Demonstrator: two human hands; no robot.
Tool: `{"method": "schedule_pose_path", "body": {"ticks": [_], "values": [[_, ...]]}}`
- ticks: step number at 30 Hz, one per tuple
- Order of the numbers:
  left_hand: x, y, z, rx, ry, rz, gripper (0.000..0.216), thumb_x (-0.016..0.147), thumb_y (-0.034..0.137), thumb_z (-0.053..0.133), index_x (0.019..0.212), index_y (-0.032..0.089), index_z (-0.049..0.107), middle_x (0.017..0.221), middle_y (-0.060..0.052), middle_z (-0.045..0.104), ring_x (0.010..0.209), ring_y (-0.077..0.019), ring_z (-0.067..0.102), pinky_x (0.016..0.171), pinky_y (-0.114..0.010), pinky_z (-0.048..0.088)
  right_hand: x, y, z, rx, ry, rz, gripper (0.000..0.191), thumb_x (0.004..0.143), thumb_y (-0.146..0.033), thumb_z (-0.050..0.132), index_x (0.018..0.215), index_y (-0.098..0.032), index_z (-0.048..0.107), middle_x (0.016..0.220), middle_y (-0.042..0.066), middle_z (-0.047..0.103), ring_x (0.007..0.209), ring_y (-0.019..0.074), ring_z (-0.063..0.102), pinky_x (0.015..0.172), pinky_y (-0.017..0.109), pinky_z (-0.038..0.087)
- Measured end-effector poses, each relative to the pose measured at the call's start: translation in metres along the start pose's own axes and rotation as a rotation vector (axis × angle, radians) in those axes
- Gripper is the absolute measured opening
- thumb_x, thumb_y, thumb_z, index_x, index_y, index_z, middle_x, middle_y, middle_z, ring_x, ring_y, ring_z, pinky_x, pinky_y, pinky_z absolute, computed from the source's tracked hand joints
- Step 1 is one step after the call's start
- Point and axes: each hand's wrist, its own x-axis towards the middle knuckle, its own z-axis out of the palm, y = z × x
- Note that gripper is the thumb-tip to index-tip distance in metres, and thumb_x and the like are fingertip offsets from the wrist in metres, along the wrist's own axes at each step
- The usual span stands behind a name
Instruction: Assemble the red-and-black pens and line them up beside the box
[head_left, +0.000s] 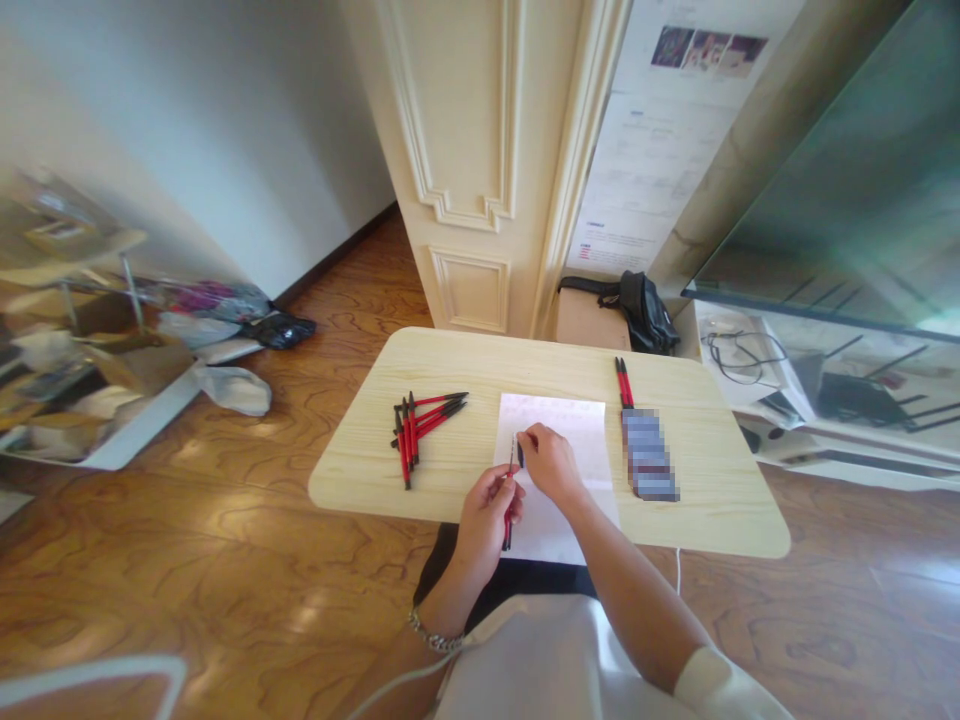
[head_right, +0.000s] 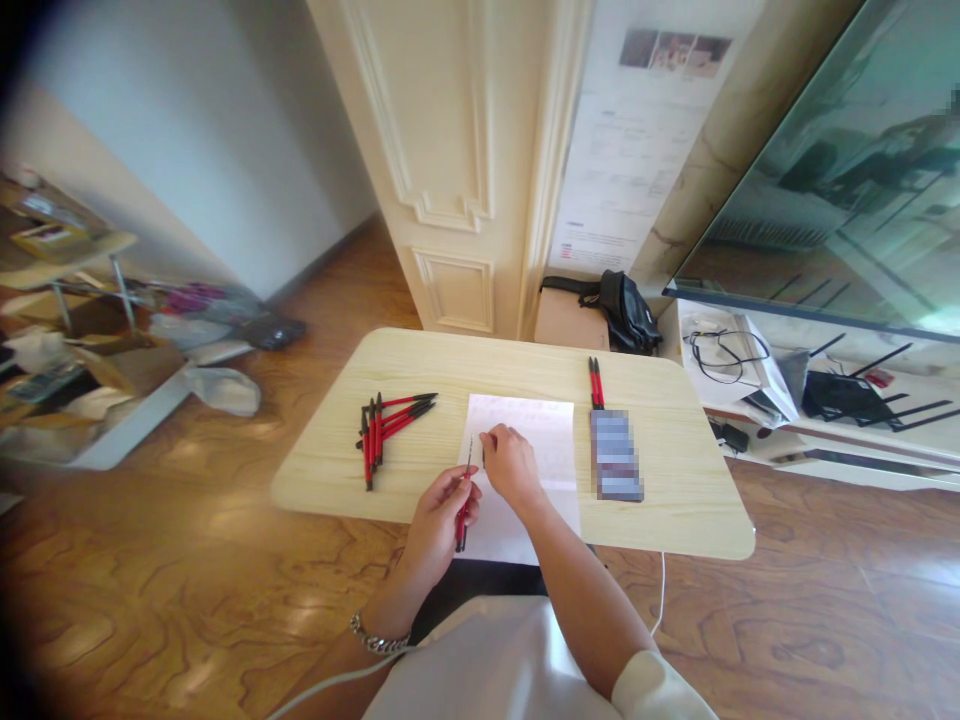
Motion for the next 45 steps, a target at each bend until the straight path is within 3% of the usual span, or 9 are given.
{"method": "schedule_pose_path", "body": {"ticks": [6,14,18,24,29,32,36,41,45], "values": [[0.003,-0.005,0.009,-0.01,-0.046,0.003,0.032,0.076,0.037,0.065,0.1,0.016,0.059,0.069,0.001,0.057,0.046,-0.0065,0.048,0.043,-0.02,0.033,-0.012,0.004,-0.02,0.414,-0.081,0.022,0.031,0.087,-0.045,0.045,0.08,-0.02,0.062,0.068,0.0,0.061,0.062,0.0138,0.054,0.056,0.024,0.038],[0.003,-0.013,0.014,0.044,-0.063,-0.048,0.034,0.075,0.04,0.066,0.098,0.016,0.058,0.068,0.001,0.057,0.045,-0.0073,0.049,0.041,-0.02,0.031,0.0,0.009,-0.032,0.475,0.024,0.074,0.03,0.083,-0.045,0.048,0.076,-0.019,0.062,0.067,0.001,0.062,0.059,0.0142,0.052,0.056,0.025,0.038],[0.002,-0.013,0.008,0.032,-0.044,-0.036,0.034,0.074,0.04,0.067,0.096,0.016,0.059,0.067,0.001,0.057,0.044,-0.0068,0.048,0.041,-0.02,0.031,0.008,0.012,-0.035,0.298,0.065,0.104,0.033,0.084,-0.046,0.046,0.075,-0.019,0.063,0.068,0.003,0.065,0.061,0.0161,0.056,0.057,0.026,0.038],[0.004,-0.009,0.001,0.036,-0.016,-0.013,0.033,0.075,0.039,0.066,0.097,0.016,0.058,0.067,0.001,0.057,0.045,-0.0074,0.05,0.042,-0.02,0.033,0.001,0.012,-0.013,-0.24,-0.1,0.074,0.029,0.085,-0.037,0.049,0.073,-0.017,0.066,0.076,0.013,0.069,0.071,0.0222,0.062,0.064,0.03,0.036],[0.004,-0.007,0.0,0.042,-0.02,-0.007,0.033,0.076,0.038,0.065,0.098,0.015,0.057,0.068,0.001,0.057,0.046,-0.0078,0.05,0.042,-0.02,0.034,0.001,0.011,-0.005,-0.358,-0.118,0.081,0.028,0.086,-0.035,0.047,0.077,-0.016,0.066,0.08,0.015,0.068,0.074,0.0234,0.062,0.065,0.031,0.035],[0.004,-0.007,0.001,0.044,-0.033,0.002,0.031,0.078,0.038,0.063,0.099,0.016,0.057,0.068,0.001,0.057,0.046,-0.0078,0.05,0.042,-0.02,0.033,0.001,0.01,-0.011,-0.281,-0.095,0.072,0.03,0.087,-0.038,0.047,0.073,-0.017,0.064,0.077,0.013,0.068,0.072,0.0223,0.061,0.064,0.03,0.035],[0.005,-0.008,0.004,0.038,-0.052,0.001,0.031,0.079,0.038,0.062,0.1,0.016,0.056,0.068,0.001,0.056,0.046,-0.0074,0.049,0.043,-0.02,0.033,-0.007,0.009,-0.025,0.02,-0.021,0.022,0.031,0.089,-0.039,0.042,0.079,-0.02,0.064,0.076,0.007,0.068,0.069,0.0179,0.059,0.062,0.028,0.036],[0.006,-0.012,0.012,0.075,-0.08,-0.011,0.029,0.08,0.037,0.061,0.1,0.016,0.055,0.07,0.001,0.056,0.047,-0.0073,0.049,0.043,-0.02,0.033,-0.025,0.008,-0.035,0.367,-0.179,-0.021,0.021,0.083,-0.037,0.052,0.081,-0.02,0.066,0.075,0.001,0.067,0.068,0.0145,0.058,0.061,0.025,0.04],[0.004,-0.015,0.019,0.111,-0.119,-0.023,0.029,0.082,0.037,0.059,0.101,0.016,0.055,0.071,0.001,0.055,0.047,-0.007,0.049,0.043,-0.02,0.033,-0.021,0.015,-0.036,0.507,-0.123,0.061,0.021,0.079,-0.036,0.056,0.076,-0.017,0.065,0.067,0.001,0.064,0.06,0.0127,0.055,0.056,0.024,0.039]]}}
